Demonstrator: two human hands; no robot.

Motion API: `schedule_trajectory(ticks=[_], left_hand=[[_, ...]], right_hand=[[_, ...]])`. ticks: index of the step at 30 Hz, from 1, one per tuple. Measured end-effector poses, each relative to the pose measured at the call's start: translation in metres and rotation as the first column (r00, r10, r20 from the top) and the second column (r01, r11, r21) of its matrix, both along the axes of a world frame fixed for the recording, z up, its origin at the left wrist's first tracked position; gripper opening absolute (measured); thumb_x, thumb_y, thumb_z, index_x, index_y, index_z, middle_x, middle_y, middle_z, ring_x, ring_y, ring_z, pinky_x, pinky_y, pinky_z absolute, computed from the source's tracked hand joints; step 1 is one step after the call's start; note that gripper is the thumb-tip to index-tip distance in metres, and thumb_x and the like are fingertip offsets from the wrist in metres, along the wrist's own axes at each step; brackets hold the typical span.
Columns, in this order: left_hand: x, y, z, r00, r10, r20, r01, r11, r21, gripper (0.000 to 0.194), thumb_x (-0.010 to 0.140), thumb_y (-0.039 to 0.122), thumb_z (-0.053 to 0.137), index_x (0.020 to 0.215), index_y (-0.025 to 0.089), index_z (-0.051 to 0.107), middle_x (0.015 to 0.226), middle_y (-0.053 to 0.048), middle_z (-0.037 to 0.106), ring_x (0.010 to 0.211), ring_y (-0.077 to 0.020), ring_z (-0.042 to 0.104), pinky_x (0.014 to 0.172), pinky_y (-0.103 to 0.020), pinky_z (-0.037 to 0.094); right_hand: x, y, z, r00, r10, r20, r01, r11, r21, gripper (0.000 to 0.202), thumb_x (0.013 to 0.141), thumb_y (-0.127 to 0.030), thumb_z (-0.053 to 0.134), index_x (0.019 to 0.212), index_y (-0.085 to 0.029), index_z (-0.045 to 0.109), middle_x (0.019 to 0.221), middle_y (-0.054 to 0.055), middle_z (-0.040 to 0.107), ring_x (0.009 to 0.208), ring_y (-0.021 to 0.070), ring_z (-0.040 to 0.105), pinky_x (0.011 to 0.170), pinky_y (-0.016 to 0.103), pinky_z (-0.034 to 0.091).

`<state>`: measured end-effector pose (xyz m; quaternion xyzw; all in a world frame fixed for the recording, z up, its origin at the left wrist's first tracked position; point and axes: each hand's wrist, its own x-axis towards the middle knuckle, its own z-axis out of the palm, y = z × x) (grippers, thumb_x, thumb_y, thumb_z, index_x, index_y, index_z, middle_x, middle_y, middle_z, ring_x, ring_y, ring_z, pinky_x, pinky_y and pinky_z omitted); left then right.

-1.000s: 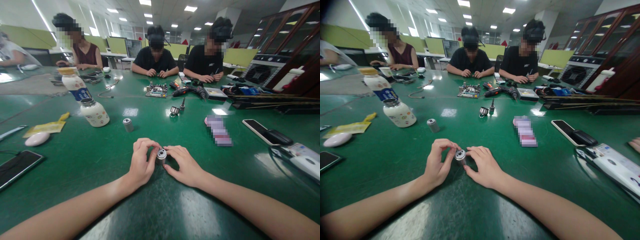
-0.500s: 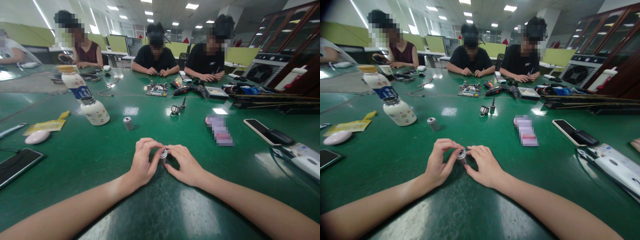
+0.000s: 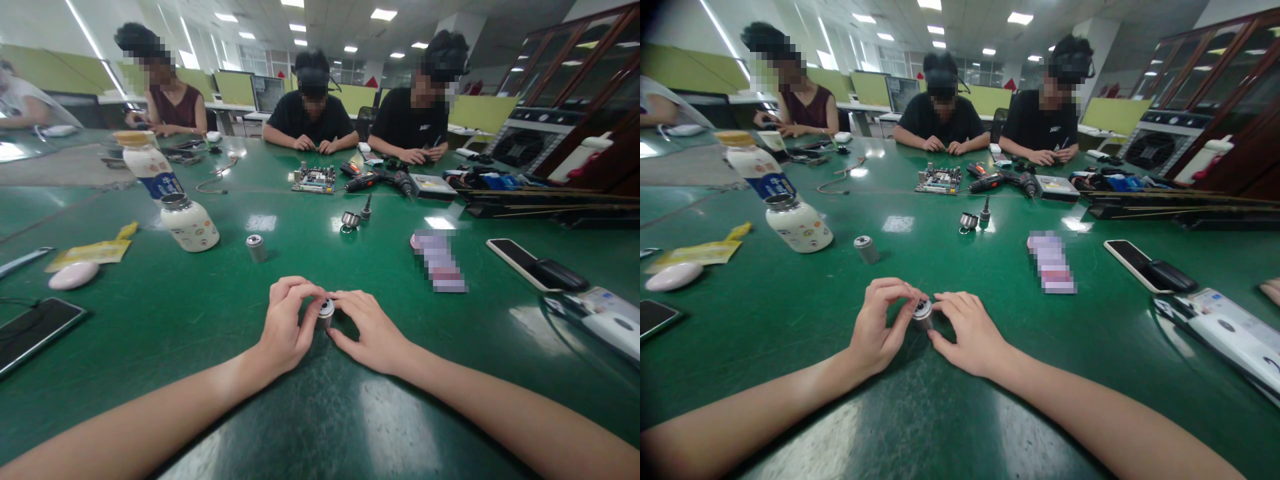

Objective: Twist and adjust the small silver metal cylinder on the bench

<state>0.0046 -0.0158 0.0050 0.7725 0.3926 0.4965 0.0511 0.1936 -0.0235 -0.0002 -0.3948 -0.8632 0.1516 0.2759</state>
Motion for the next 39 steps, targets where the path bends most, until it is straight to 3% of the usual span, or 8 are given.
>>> schedule_trajectory(ticks=[12,39], left_hand=[[0.0012,-0.0004,-0.0028,0.993,-0.109,0.044,0.105,0.992,0.070,0.021,0.084,0.008,0.058,0.098,0.023,0.054,0.088,-0.002,0.066,0.091,-0.0179,0.059,0.081,-0.035,0.049],[0.0024,-0.0024,0.0010,0.995,-0.095,0.036,0.092,0.994,0.066,0.026,0.081,0.007,0.061,0.101,0.021,0.054,0.091,-0.004,0.067,0.094,-0.0189,0.059,0.084,-0.037,0.048]], right_hand=[[0.0006,0.0004,-0.0010,1.000,0.006,-0.013,-0.006,1.000,-0.004,0.032,0.085,-0.026,0.060,0.116,-0.022,0.055,0.125,0.009,0.060,0.120,0.0235,0.051,0.100,0.045,0.040],[0.0009,0.0004,-0.0016,1.000,0.013,-0.011,-0.013,1.000,0.003,0.035,0.084,-0.025,0.061,0.118,-0.021,0.054,0.125,0.009,0.060,0.119,0.0229,0.051,0.099,0.044,0.040]])
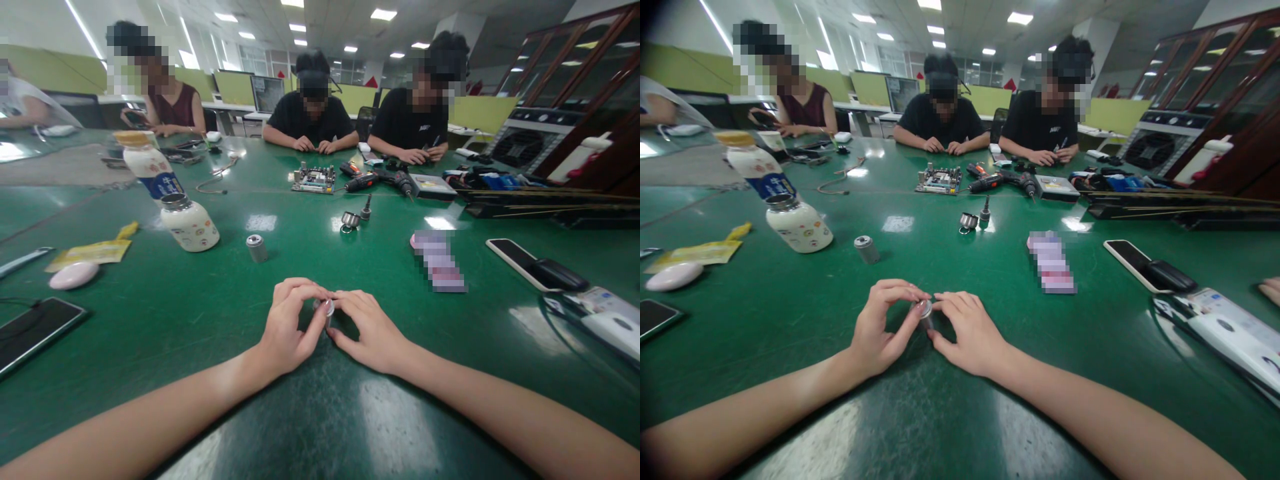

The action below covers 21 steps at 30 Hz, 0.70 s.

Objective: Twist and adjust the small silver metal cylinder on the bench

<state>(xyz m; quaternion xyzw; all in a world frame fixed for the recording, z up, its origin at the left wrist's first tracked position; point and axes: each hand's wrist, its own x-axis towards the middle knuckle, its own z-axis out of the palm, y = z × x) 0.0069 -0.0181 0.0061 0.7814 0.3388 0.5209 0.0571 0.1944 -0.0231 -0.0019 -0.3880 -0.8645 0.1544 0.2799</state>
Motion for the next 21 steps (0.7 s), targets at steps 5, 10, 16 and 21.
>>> schedule_trajectory(ticks=[5,10,16,21], left_hand=[[-0.0002,0.0009,-0.0005,1.000,-0.009,0.012,0.009,1.000,-0.008,0.024,0.081,0.008,0.061,0.100,0.021,0.053,0.091,-0.004,0.066,0.091,-0.0189,0.060,0.083,-0.037,0.049],[-0.0004,0.0014,0.0012,1.000,-0.026,0.005,0.026,1.000,-0.011,0.021,0.082,0.008,0.059,0.098,0.021,0.054,0.089,-0.003,0.067,0.088,-0.0178,0.061,0.081,-0.035,0.048],[-0.0002,0.0024,0.0049,0.997,-0.072,-0.027,0.071,0.997,-0.041,0.012,0.084,0.009,0.055,0.087,0.020,0.056,0.084,-0.002,0.068,0.082,-0.0160,0.062,0.077,-0.033,0.046],[-0.0005,0.0029,0.0046,0.996,-0.090,-0.023,0.089,0.995,-0.051,0.014,0.083,0.007,0.055,0.088,0.020,0.057,0.085,-0.002,0.068,0.084,-0.0162,0.062,0.078,-0.034,0.045]], right_hand=[[-0.0002,0.0001,0.0000,1.000,-0.011,0.004,0.011,1.000,-0.005,0.035,0.084,-0.025,0.061,0.118,-0.022,0.055,0.125,0.009,0.060,0.118,0.0225,0.051,0.099,0.044,0.040],[-0.0005,0.0001,0.0001,1.000,-0.010,-0.007,0.010,1.000,-0.005,0.034,0.084,-0.025,0.061,0.117,-0.022,0.055,0.125,0.009,0.060,0.118,0.0226,0.051,0.099,0.044,0.041],[-0.0007,-0.0001,0.0001,1.000,-0.018,-0.004,0.018,1.000,-0.016,0.034,0.083,-0.026,0.062,0.116,-0.021,0.056,0.126,0.010,0.059,0.119,0.0230,0.051,0.100,0.045,0.040],[-0.0002,0.0004,-0.0005,1.000,-0.017,0.009,0.017,1.000,-0.008,0.035,0.082,-0.026,0.063,0.117,-0.021,0.055,0.126,0.009,0.059,0.119,0.0226,0.051,0.100,0.044,0.040]])
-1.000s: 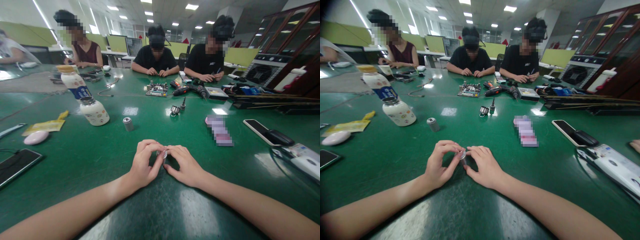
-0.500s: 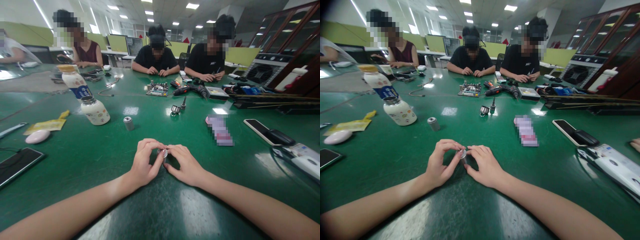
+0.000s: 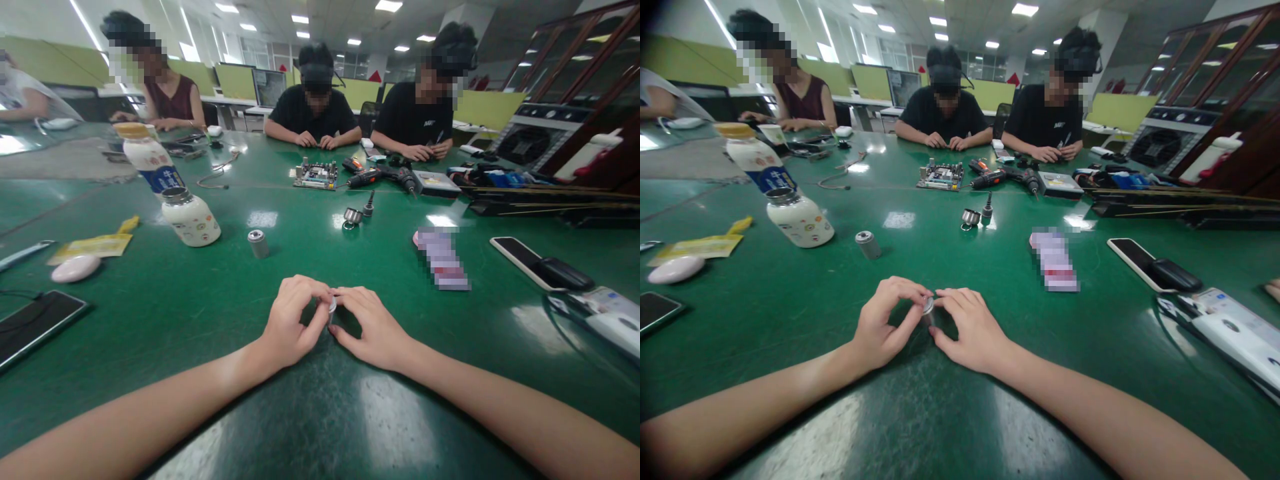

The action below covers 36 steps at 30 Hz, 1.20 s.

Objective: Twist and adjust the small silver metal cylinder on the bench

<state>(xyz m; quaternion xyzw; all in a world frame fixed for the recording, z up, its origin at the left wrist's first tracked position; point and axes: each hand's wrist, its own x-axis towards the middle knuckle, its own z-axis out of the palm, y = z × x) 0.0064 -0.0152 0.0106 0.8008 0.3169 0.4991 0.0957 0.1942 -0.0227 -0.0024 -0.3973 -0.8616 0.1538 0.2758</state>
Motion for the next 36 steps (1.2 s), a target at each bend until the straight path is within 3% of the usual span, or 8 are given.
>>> schedule_trajectory(ticks=[19,27,36], left_hand=[[0.0001,-0.0006,0.0010,1.000,0.019,-0.019,-0.019,1.000,-0.017,0.011,0.085,0.011,0.053,0.088,0.021,0.057,0.084,-0.003,0.069,0.083,-0.0175,0.063,0.077,-0.034,0.047],[0.0006,-0.0009,-0.0003,0.997,0.080,-0.017,-0.079,0.997,0.012,0.016,0.084,0.012,0.057,0.096,0.021,0.056,0.088,-0.003,0.067,0.085,-0.0172,0.060,0.078,-0.034,0.048],[0.0014,-0.0021,-0.0007,0.980,0.196,0.016,-0.197,0.979,0.051,0.014,0.079,0.015,0.064,0.089,0.021,0.056,0.080,-0.002,0.065,0.084,-0.0181,0.060,0.077,-0.035,0.048]], right_hand=[[-0.0006,-0.0009,0.0039,1.000,0.006,0.005,-0.006,1.000,-0.010,0.034,0.083,-0.025,0.061,0.116,-0.022,0.055,0.125,0.010,0.059,0.119,0.0243,0.051,0.100,0.046,0.040],[0.0001,-0.0002,0.0014,1.000,0.011,0.006,-0.011,1.000,-0.006,0.036,0.083,-0.026,0.062,0.118,-0.020,0.055,0.126,0.010,0.059,0.120,0.0234,0.050,0.100,0.044,0.039],[0.0001,-0.0006,0.0020,1.000,0.004,0.006,-0.004,1.000,-0.009,0.035,0.084,-0.026,0.061,0.118,-0.023,0.055,0.127,0.010,0.059,0.120,0.0241,0.051,0.100,0.046,0.039]])
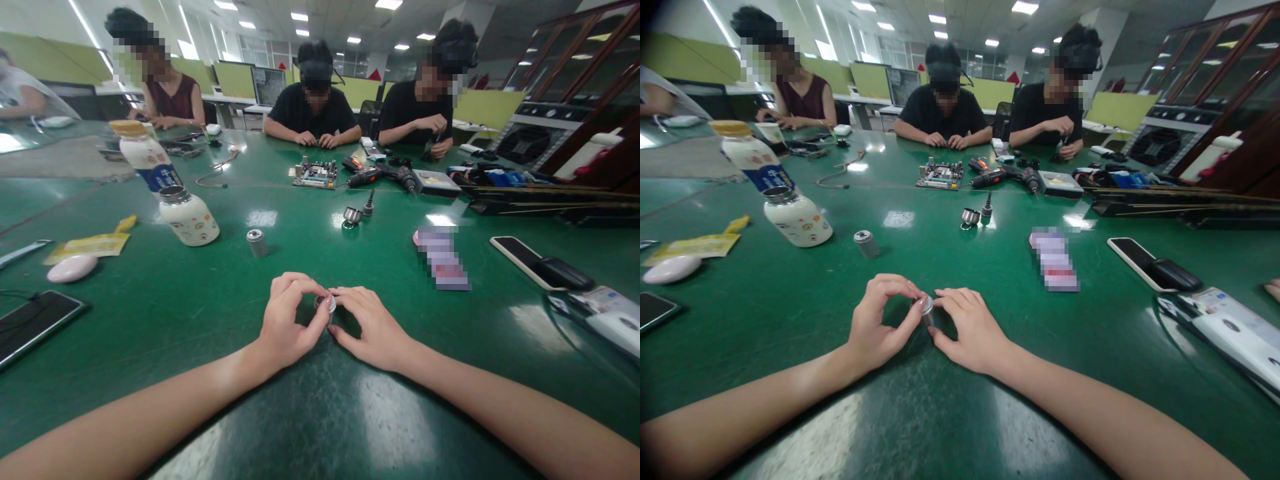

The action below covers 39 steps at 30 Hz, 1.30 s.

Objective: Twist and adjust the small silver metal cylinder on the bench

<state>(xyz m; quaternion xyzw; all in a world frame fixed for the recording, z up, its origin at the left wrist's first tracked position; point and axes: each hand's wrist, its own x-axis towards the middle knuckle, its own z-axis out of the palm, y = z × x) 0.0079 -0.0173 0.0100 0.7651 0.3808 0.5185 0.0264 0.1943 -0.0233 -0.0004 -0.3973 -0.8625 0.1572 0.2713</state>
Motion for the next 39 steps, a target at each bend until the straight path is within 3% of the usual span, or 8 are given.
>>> schedule_trajectory(ticks=[6,15,17,20,24,30,39], left_hand=[[0.001,-0.001,0.001,0.998,-0.068,0.012,0.068,0.998,-0.008,0.017,0.081,0.014,0.062,0.095,0.022,0.057,0.085,-0.002,0.067,0.084,-0.0172,0.063,0.078,-0.034,0.050],[-0.006,0.000,-0.003,1.000,-0.019,0.007,0.020,0.986,-0.167,0.022,0.080,0.018,0.049,0.102,0.020,0.052,0.092,-0.006,0.062,0.081,-0.0192,0.056,0.074,-0.036,0.046],[-0.007,-0.002,-0.001,1.000,-0.004,-0.011,0.002,0.985,-0.174,0.030,0.074,0.014,0.044,0.102,0.020,0.053,0.095,-0.006,0.063,0.088,-0.0221,0.056,0.079,-0.040,0.045],[-0.007,-0.004,0.000,0.990,0.111,-0.089,-0.124,0.979,-0.160,0.046,0.065,0.009,0.045,0.108,0.023,0.055,0.114,-0.007,0.063,0.113,-0.0294,0.050,0.095,-0.051,0.039],[-0.011,0.013,-0.011,0.966,0.166,-0.197,-0.207,0.957,-0.204,0.059,0.071,0.006,0.047,0.128,0.021,0.048,0.140,-0.010,0.051,0.136,-0.0307,0.037,0.107,-0.056,0.033],[-0.023,0.042,-0.033,0.954,0.115,-0.277,-0.192,0.943,-0.271,0.032,0.088,0.016,0.045,0.114,0.021,0.064,0.118,-0.007,0.069,0.120,-0.0256,0.058,0.098,-0.046,0.051],[-0.021,0.033,-0.020,0.956,0.122,-0.265,-0.187,0.954,-0.234,0.026,0.087,0.014,0.051,0.097,0.025,0.073,0.094,-0.002,0.076,0.080,-0.0210,0.073,0.072,-0.033,0.059]], right_hand=[[0.000,0.000,0.000,1.000,0.005,0.002,-0.005,1.000,0.005,0.036,0.083,-0.026,0.061,0.119,-0.023,0.054,0.126,0.010,0.059,0.119,0.0235,0.051,0.100,0.045,0.040],[0.000,0.000,0.000,1.000,-0.003,-0.007,0.003,1.000,-0.003,0.034,0.083,-0.026,0.061,0.117,-0.022,0.056,0.127,0.010,0.059,0.120,0.0239,0.051,0.100,0.046,0.039],[0.000,0.000,0.000,1.000,-0.001,-0.007,0.001,1.000,-0.001,0.035,0.083,-0.026,0.061,0.117,-0.022,0.056,0.127,0.011,0.059,0.120,0.0242,0.051,0.100,0.046,0.039],[0.000,0.000,-0.001,1.000,-0.004,-0.001,0.004,1.000,0.011,0.035,0.083,-0.025,0.061,0.117,-0.022,0.056,0.127,0.011,0.059,0.119,0.0241,0.051,0.100,0.046,0.040],[-0.001,0.000,-0.001,1.000,-0.007,0.003,0.007,1.000,0.023,0.035,0.082,-0.026,0.062,0.116,-0.021,0.056,0.127,0.011,0.059,0.119,0.0238,0.051,0.100,0.045,0.040],[-0.001,0.000,0.000,1.000,-0.001,-0.003,0.001,1.000,0.007,0.032,0.083,-0.026,0.061,0.114,-0.021,0.057,0.126,0.010,0.059,0.119,0.0241,0.051,0.100,0.046,0.039],[-0.001,0.000,-0.001,1.000,-0.005,-0.016,0.005,1.000,-0.002,0.032,0.083,-0.026,0.062,0.114,-0.020,0.057,0.127,0.010,0.059,0.119,0.0238,0.051,0.101,0.046,0.039]])
